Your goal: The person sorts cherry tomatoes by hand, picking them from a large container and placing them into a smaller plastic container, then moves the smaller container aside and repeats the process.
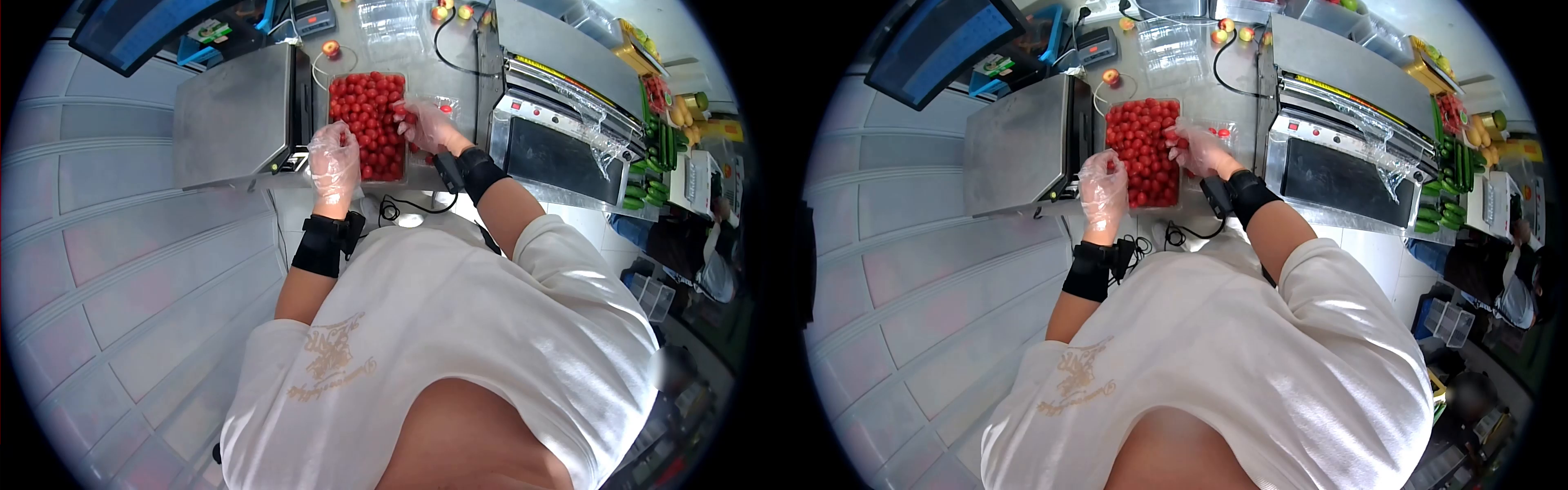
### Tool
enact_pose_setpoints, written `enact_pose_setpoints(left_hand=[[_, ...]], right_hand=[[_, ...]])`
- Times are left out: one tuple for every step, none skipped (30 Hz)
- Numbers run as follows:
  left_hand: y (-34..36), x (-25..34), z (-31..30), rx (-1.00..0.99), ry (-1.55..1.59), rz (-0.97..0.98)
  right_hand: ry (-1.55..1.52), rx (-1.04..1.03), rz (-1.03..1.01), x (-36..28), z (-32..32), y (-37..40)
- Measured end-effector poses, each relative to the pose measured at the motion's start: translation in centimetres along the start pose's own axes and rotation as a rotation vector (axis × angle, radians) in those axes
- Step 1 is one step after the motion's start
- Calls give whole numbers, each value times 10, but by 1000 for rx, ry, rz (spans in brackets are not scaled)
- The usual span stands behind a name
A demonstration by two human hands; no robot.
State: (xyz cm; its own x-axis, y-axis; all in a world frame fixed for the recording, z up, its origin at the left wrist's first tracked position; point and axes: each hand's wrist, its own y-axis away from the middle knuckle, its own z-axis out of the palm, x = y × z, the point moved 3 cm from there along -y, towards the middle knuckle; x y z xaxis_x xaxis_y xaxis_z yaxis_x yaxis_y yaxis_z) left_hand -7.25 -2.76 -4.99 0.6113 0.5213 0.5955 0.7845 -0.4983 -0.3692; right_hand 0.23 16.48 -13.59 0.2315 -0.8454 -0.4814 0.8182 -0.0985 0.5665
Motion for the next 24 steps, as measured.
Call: enact_pose_setpoints(left_hand=[[0, 0, 0, -2, -1, -1], [1, 1, 0, -3, 4, -1], [1, 2, 0, -3, 9, 0], [2, 2, 0, -5, 9, -1], [3, 3, 0, -10, 15, -6], [3, 3, 0, -14, 21, -12], [3, 4, -1, -17, 21, -12], [4, 5, -1, -23, 22, -25], [4, 5, -1, -29, 24, -39], [4, 6, -1, -33, 25, -40], [5, 7, -2, -19, 23, -18], [5, 7, -3, -7, 22, 4], [6, 7, -3, -11, 27, 4], [6, 8, -4, -10, 18, 19], [6, 8, -4, -8, 10, 35], [6, 9, -5, -10, 15, 37], [6, 8, -6, -16, 33, 19], [6, 7, -6, -20, 51, -2], [6, 6, -7, -18, 54, -7], [6, 5, -7, -17, 41, 5], [6, 5, -7, -16, 29, 16], [7, 6, -7, -13, 20, 23], [7, 6, -7, -11, 23, 16], [7, 7, -7, -12, 31, 31]], right_hand=[[-2, 1, 2, 0, -2, 0], [-74, -8, 37, -1, -3, 1], [-147, -17, 72, -1, -4, 1], [-149, -16, 73, 0, -8, 0], [-218, -67, 101, 0, -10, -3], [-287, -118, 129, 2, -13, -5], [-290, -116, 129, 4, -17, -8], [-341, -153, 140, 6, -21, -11], [-393, -188, 150, 8, -22, -12], [-395, -185, 150, 5, -14, -4], [-411, -91, 121, 3, -7, 3], [-425, 4, 90, 1, -4, 8], [-427, 9, 88, 2, -8, 9], [-463, -9, 79, 2, -13, 9], [-499, -29, 68, 1, -20, 8], [-498, -26, 64, -1, -29, 7], [-375, 4, 32, -5, -38, 7], [-249, 33, 3, -9, -49, 4], [-244, 35, 6, -9, -59, 0], [58, 163, -72, -10, -74, -5], [361, 287, -149, -13, -83, -9], [438, 400, -123, -14, -95, -15], [445, 402, -119, -12, -105, -21], [807, 268, -456, -12, -123, -33]])
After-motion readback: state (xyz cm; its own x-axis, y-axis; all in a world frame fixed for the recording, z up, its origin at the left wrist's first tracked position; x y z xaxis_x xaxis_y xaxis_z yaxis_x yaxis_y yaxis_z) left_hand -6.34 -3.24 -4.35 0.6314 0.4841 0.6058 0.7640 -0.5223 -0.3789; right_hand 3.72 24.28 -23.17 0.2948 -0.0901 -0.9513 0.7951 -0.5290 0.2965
